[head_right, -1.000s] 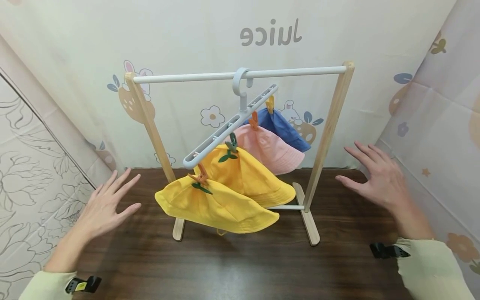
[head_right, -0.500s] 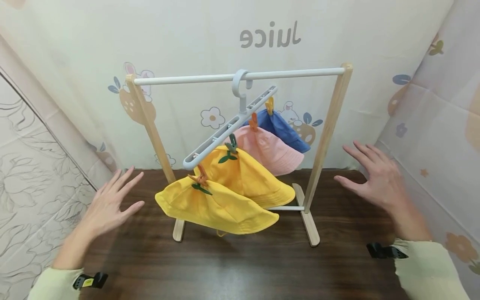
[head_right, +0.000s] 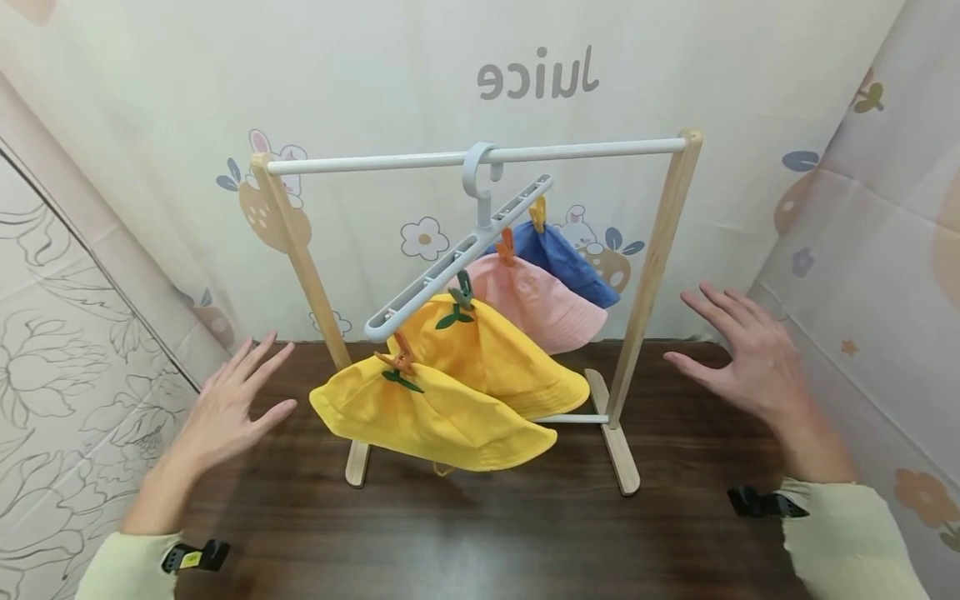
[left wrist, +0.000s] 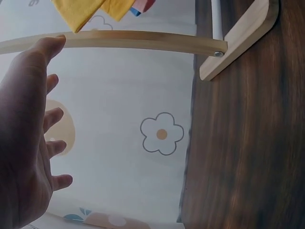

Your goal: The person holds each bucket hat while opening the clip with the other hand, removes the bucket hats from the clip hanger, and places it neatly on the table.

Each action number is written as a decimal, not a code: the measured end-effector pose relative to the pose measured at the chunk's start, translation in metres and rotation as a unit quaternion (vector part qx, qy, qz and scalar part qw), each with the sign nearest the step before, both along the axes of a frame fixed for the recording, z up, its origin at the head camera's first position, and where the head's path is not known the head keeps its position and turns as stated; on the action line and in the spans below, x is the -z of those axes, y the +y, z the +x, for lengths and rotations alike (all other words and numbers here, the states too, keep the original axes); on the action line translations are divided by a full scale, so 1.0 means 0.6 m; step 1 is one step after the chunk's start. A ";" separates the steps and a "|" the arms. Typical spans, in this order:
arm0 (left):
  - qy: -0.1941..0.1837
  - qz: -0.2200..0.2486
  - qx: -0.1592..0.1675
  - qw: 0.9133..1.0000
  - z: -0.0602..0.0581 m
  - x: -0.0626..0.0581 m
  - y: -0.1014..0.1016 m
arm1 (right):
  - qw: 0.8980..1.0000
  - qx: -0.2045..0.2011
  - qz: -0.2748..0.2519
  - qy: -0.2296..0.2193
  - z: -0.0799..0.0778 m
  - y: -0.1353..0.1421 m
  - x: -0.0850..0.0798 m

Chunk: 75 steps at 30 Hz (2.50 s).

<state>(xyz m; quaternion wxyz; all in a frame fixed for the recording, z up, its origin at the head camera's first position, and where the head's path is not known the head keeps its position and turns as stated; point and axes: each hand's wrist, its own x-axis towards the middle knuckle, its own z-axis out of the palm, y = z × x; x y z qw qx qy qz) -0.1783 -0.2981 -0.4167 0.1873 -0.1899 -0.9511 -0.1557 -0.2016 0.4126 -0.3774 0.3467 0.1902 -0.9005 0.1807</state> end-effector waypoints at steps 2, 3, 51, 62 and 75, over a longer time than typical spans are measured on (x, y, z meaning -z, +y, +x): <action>0.002 0.001 0.001 1.000 -0.001 -0.002 0.002 | 1.000 -0.001 0.000 -0.002 -0.001 -0.001 -0.001; 0.002 0.001 0.002 1.000 -0.001 -0.004 0.003 | 1.000 -0.002 0.001 -0.001 -0.001 -0.001 -0.002; 0.029 0.045 0.055 0.997 0.007 -0.011 0.024 | 0.997 -0.061 -0.011 0.048 0.013 -0.050 -0.029; 0.038 0.069 0.079 0.994 0.008 -0.011 0.030 | 0.996 -0.076 -0.021 0.031 0.021 -0.062 -0.031; 0.036 0.081 0.090 0.992 0.010 -0.016 0.038 | 0.992 -0.106 -0.053 0.041 0.019 -0.071 -0.027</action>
